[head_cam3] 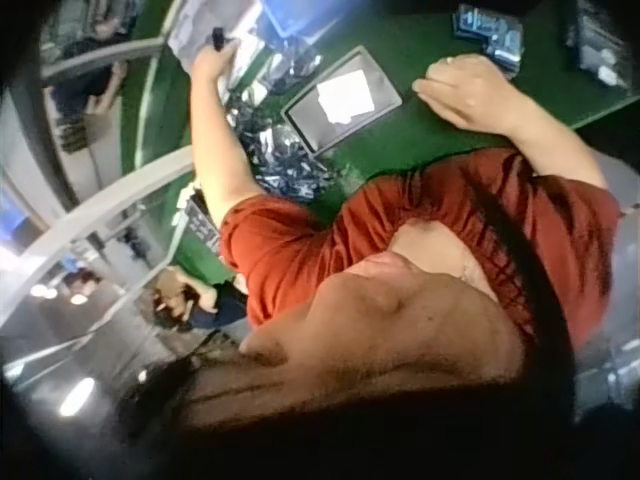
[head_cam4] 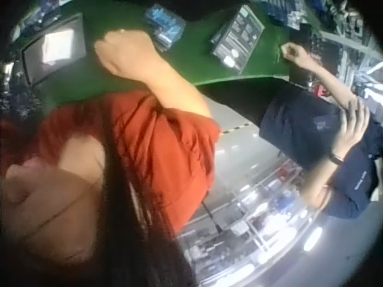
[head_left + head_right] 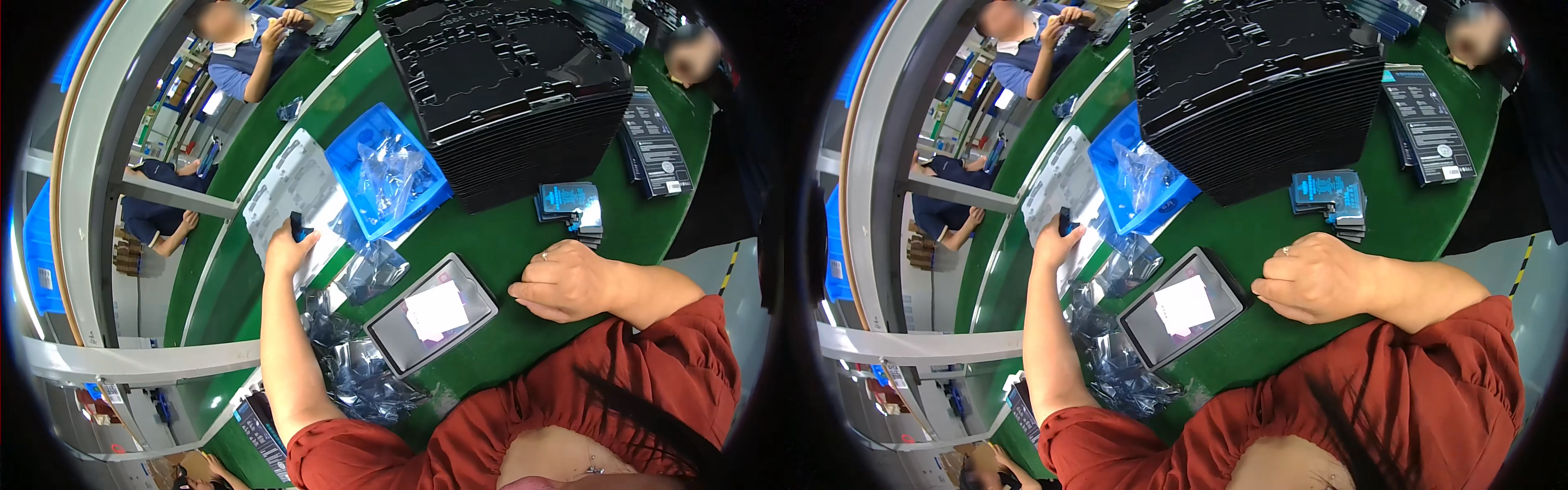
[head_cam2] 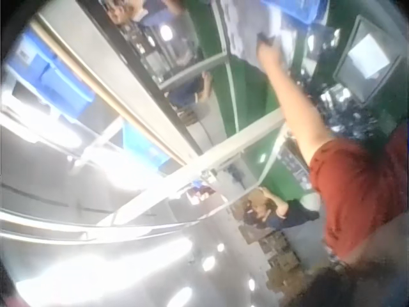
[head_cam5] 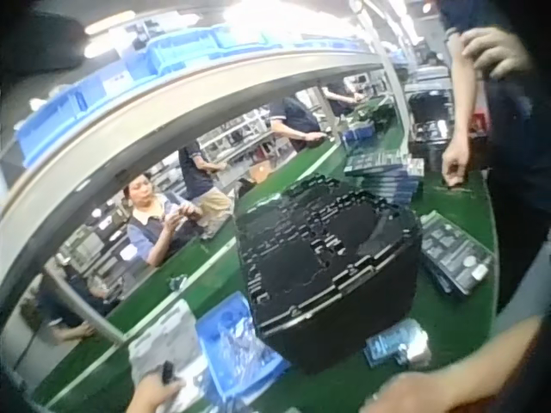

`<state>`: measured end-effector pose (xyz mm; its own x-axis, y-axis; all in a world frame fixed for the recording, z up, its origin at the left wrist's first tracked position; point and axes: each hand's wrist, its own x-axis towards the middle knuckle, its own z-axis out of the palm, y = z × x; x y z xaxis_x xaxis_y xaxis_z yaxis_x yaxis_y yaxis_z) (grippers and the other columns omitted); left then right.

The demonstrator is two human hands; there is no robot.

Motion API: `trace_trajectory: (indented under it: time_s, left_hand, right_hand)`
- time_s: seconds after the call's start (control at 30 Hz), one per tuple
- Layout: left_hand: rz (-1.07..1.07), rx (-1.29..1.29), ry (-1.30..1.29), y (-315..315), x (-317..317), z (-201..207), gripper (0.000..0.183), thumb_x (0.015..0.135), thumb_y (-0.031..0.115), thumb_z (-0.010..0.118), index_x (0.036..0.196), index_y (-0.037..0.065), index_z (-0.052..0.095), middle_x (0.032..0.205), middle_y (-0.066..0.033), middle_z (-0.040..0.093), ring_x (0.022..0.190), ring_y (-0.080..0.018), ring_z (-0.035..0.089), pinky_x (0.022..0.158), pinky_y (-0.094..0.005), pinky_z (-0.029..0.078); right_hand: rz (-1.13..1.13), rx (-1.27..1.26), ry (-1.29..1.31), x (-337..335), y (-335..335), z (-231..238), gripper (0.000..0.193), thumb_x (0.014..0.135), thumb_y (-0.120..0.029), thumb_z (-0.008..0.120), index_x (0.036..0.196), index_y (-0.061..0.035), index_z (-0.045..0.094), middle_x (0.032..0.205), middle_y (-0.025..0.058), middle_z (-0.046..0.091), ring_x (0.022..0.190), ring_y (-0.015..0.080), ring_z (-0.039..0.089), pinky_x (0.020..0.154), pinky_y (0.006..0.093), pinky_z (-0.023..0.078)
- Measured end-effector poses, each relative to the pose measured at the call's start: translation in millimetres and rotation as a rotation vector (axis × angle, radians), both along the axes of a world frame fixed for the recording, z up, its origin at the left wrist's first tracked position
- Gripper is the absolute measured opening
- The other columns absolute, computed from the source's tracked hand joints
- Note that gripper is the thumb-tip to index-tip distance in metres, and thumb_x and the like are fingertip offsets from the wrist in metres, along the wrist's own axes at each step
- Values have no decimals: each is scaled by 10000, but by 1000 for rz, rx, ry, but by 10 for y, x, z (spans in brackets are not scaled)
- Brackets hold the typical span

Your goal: The person repeatedly picks up small electronic components and places them into clear plastic bags. They then insert the sealed bags into black retail boxes and stack the finished boxes on the table. The process is repeated continuously throughout the clip.

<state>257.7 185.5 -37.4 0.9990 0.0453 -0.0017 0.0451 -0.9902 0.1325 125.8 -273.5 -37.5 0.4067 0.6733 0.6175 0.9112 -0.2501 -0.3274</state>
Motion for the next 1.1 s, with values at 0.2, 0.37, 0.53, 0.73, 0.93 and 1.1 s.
trace_trajectory:
  time_s: [0.2, 0.37, 0.53, 0.73, 0.93, 1.1]
  left_hand:
    - [129, 12, 1, -64, -204, 108, 926, 607, 415, 824, 1299, -91, 473, 1100, -273, 629, 1038, -363, 621, 918, -400, 474]
    - [-118, -313, -276, -508, -558, 454, 851, 615, 234, 826, 1337, -16, 452, 1184, -201, 577, 1051, -320, 588, 913, -406, 472]
    - [-753, -24, -164, -2032, -1304, 1100, 916, 547, 168, 802, 1348, -4, 392, 1231, -220, 519, 1130, -397, 506, 994, -439, 421]
    - [-1151, -92, -111, -2683, -1602, 976, 795, 632, 77, 759, 1360, 48, 440, 1246, -197, 503, 1141, -356, 532, 929, -416, 468]
    - [-868, -274, -138, -2819, -1676, 950, 962, 638, 123, 832, 1428, -8, 299, 1404, -256, 381, 1253, -435, 434, 1023, -444, 407]
    - [-624, -462, 110, -3105, -1443, 637, 801, 804, 214, 715, 1431, -48, 292, 1369, -267, 437, 1242, -360, 490, 990, -412, 440]
  right_hand:
    - [-12, 24, -11, -6, 5, -53, 90, 760, -125, 682, 797, -76, 616, 641, 28, 458, 526, 201, 522, 458, 326, 439]
    - [-74, 131, 34, 3, 29, -70, 126, 766, -133, 678, 858, -66, 624, 660, 42, 475, 539, 229, 532, 482, 347, 451]
    - [-71, 430, 728, -66, 64, 86, 358, 846, -182, 677, 1150, -10, 597, 921, 75, 602, 695, 143, 601, 580, 272, 507]
    - [155, 422, 1079, -125, -73, 92, 431, 887, 5, 570, 1309, 28, 489, 1158, 117, 618, 925, 109, 606, 772, 265, 524]
    - [-188, 837, 1255, -26, -427, 118, 372, 868, -51, 643, 1219, 32, 552, 888, 95, 661, 649, 115, 621, 556, 239, 524]
    - [-498, 796, 1062, 99, -690, 115, 372, 866, -62, 642, 1211, 42, 547, 976, 107, 651, 687, 104, 616, 543, 225, 533]
